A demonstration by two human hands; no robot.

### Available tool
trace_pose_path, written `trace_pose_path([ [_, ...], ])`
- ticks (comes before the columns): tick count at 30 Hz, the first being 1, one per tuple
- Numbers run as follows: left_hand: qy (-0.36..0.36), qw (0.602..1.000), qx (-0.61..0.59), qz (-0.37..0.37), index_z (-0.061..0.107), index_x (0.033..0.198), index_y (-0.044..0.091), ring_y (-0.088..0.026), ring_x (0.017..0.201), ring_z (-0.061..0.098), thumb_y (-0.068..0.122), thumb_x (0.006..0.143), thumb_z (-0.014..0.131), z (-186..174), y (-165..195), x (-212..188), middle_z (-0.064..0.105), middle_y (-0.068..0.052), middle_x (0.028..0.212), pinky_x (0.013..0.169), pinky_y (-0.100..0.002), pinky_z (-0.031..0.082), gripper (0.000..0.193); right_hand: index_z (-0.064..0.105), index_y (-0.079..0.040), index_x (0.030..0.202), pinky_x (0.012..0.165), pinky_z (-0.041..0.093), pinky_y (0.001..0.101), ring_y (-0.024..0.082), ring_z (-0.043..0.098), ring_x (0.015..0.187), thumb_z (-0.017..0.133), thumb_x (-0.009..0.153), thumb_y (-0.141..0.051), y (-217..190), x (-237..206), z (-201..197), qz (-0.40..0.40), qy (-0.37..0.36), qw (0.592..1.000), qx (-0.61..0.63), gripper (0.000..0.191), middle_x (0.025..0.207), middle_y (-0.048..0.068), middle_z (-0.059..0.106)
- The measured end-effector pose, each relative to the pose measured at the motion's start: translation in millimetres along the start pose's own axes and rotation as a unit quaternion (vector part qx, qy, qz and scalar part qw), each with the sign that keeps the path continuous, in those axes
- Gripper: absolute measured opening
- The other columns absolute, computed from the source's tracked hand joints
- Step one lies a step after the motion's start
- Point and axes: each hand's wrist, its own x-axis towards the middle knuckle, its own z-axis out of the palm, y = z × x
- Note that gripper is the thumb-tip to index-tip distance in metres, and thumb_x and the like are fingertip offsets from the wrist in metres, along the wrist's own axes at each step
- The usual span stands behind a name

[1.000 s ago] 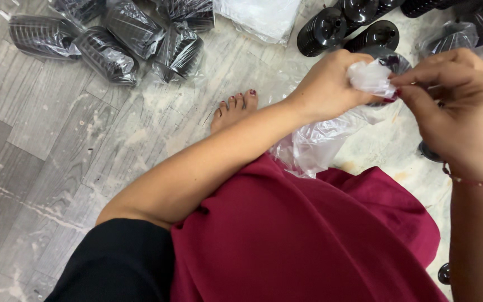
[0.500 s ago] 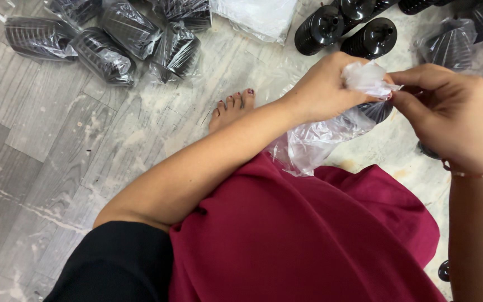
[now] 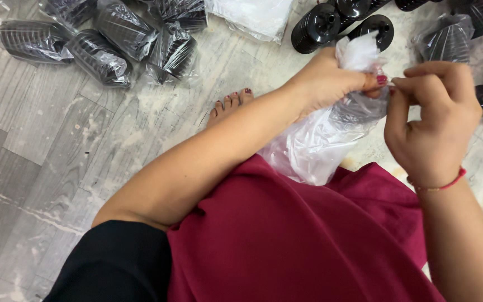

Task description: The person sits on the floor and packs black plastic bottles one at a time, wrapping each bottle in a clear plastic bag and placing the wrapped bottle with a pile of already wrapped bottles. They repeatedly take an unwrapped bottle, pull a bag over it, and set it aside.

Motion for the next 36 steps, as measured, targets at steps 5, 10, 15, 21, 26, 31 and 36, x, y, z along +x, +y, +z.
trace_pose_path([
  [5, -0.054, 0.996, -0.054, -0.056, 0.079, 0.101, 0.001, -0.017, 0.088, 0.078, 0.015, 0.078, 0.082, -8.0, 28.9, -18.0, 0.081, -0.009, 0.095, 0.085, -0.034, 0.061, 0.027, 0.073, 0.002, 0.097, 0.075, 0.048, 0.0370, 0.032, 0.063, 0.095, 0.082, 0.088, 0.011, -24.7, 11.6, -9.2, -0.069, 0.042, 0.994, -0.072, 0.016, 0.112, 0.018, 0.063],
  [10, -0.037, 0.997, -0.027, -0.055, 0.077, 0.099, 0.003, -0.017, 0.086, 0.076, 0.012, 0.071, 0.084, -1.6, 43.1, -23.7, 0.079, -0.008, 0.094, 0.081, -0.034, 0.062, 0.031, 0.068, 0.007, 0.110, 0.108, 0.050, 0.0407, 0.033, 0.056, 0.126, 0.076, 0.079, 0.007, -27.1, 25.2, -9.2, 0.031, 0.001, 0.990, 0.138, 0.032, 0.132, 0.020, 0.055],
  [15, -0.039, 0.999, 0.022, -0.026, 0.078, 0.096, 0.001, -0.017, 0.082, 0.078, 0.007, 0.070, 0.082, 0.3, 35.3, -27.5, 0.080, -0.009, 0.090, 0.076, -0.033, 0.065, 0.028, 0.070, -0.004, 0.106, 0.116, 0.047, 0.0363, 0.022, 0.050, 0.141, 0.072, 0.078, 0.001, -6.7, 14.5, 4.1, 0.245, -0.069, 0.889, 0.380, 0.028, 0.150, 0.009, 0.051],
  [21, -0.044, 0.991, 0.098, 0.075, 0.078, 0.089, 0.005, -0.017, 0.080, 0.077, 0.010, 0.074, 0.082, 7.9, 32.7, -28.9, 0.079, -0.003, 0.085, 0.074, -0.032, 0.064, 0.016, 0.071, 0.004, 0.098, 0.128, 0.043, 0.0405, 0.029, 0.048, 0.158, 0.077, 0.089, 0.006, 18.5, 4.5, 6.5, 0.191, -0.126, 0.899, 0.374, 0.011, 0.165, 0.017, 0.048],
  [26, 0.030, 0.673, 0.589, 0.446, 0.068, 0.087, 0.019, -0.020, 0.081, 0.069, 0.019, 0.084, 0.074, 14.0, 38.2, -49.0, 0.066, 0.002, 0.085, 0.069, -0.037, 0.054, 0.006, 0.070, 0.004, 0.106, 0.118, 0.041, 0.0387, 0.026, 0.048, 0.148, 0.067, 0.075, 0.008, 19.9, 13.0, -1.5, 0.198, -0.190, 0.890, 0.364, 0.031, 0.159, 0.018, 0.048],
  [31, 0.045, 0.625, 0.603, 0.493, 0.067, 0.095, 0.018, -0.015, 0.082, 0.065, 0.019, 0.092, 0.067, 14.0, 50.6, -58.7, 0.062, 0.004, 0.096, 0.069, -0.034, 0.052, 0.003, 0.069, 0.008, 0.113, 0.111, 0.045, 0.0344, 0.023, 0.054, 0.136, 0.060, 0.090, 0.004, 16.9, -2.2, 4.5, 0.237, -0.129, 0.811, 0.519, 0.025, 0.155, 0.019, 0.053],
  [36, 0.068, 0.644, 0.577, 0.498, 0.065, 0.101, 0.016, -0.013, 0.085, 0.064, 0.018, 0.096, 0.068, 15.2, 51.4, -62.0, 0.060, 0.005, 0.105, 0.073, -0.032, 0.052, 0.005, 0.068, 0.010, 0.122, 0.101, 0.051, 0.0349, 0.022, 0.064, 0.109, 0.061, 0.119, -0.013, 19.8, -28.1, 33.8, 0.328, 0.020, 0.603, 0.727, 0.024, 0.120, 0.017, 0.067],
])
